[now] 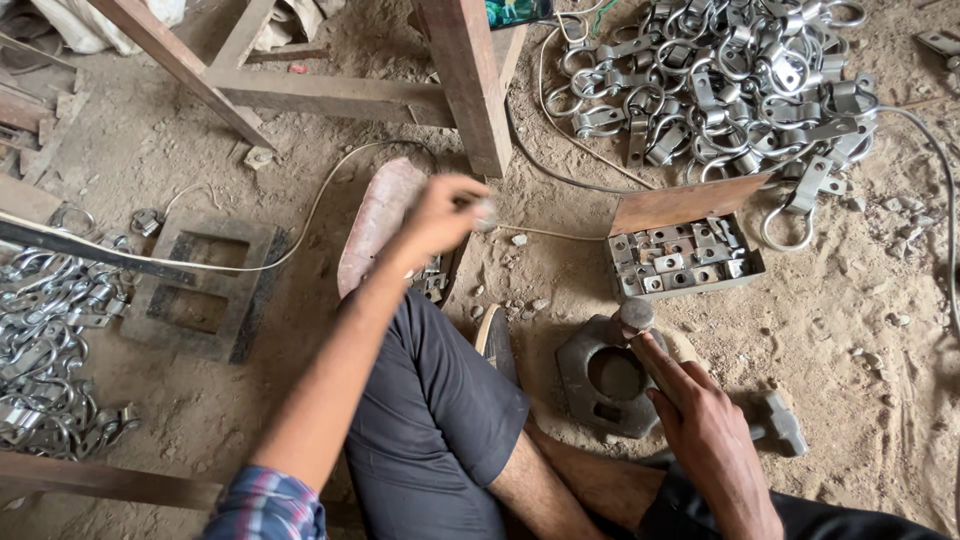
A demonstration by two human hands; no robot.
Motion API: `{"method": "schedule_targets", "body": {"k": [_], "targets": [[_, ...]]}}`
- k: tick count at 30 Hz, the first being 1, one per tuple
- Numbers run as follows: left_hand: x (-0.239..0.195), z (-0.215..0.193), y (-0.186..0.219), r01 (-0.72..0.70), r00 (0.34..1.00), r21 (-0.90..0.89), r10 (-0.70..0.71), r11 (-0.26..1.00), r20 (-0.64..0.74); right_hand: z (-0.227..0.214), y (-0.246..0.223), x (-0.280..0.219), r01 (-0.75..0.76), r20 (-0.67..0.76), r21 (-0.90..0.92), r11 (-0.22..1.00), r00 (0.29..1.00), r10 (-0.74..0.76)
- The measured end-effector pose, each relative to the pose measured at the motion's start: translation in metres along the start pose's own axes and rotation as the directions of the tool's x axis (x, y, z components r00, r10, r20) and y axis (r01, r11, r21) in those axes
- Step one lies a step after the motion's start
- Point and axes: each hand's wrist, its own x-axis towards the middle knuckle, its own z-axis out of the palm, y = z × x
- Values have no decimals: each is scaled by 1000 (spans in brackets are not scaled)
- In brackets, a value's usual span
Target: The person sits on a dirt floor and uses a hammer to drive small metal pins into metal components placed on a large metal block. The person selects pins from a tray, positions them by hand, and hammers them in one at a time.
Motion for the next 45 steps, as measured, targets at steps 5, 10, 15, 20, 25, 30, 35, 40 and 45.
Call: {"method": "schedule_targets", "body": {"k": [5,10,15,20,25,30,35,40,45], "targets": [[-21,101,11,-282,947,94,261,955,189,-2,-5,-3,7,-36,19,1000,999,-6],[-26,141,-9,-116,910,-290,218,950,351,-6,-9,-1,-8,-33,44,999,999,9],[-32,149,-16,-85,907,-131,131,988,401,-20,-25,-5,-20,-38,39,999,999,21],[-28,170,-35,-89,900,-319,214,943,380,-23,-26,-10,70,-106,66,995,992,-63],[-29,170,-37,2,893,-122,53,993,447,-18,-21,-4,31,-60,67,997,998,-27],[-30,174,-36,-52,920,-57,70,997,387,-18,-22,-8,85,-122,29,996,989,-81],[-28,176,-37,-62,935,-25,67,998,348,-17,-23,-10,54,-146,-15,998,988,-56],[-28,159,-22,-107,977,326,39,939,208,-15,-29,-14,166,-279,37,985,948,-150],[-15,149,-38,-207,978,227,207,952,23,-7,-33,-13,333,-492,25,943,825,-278]]}}
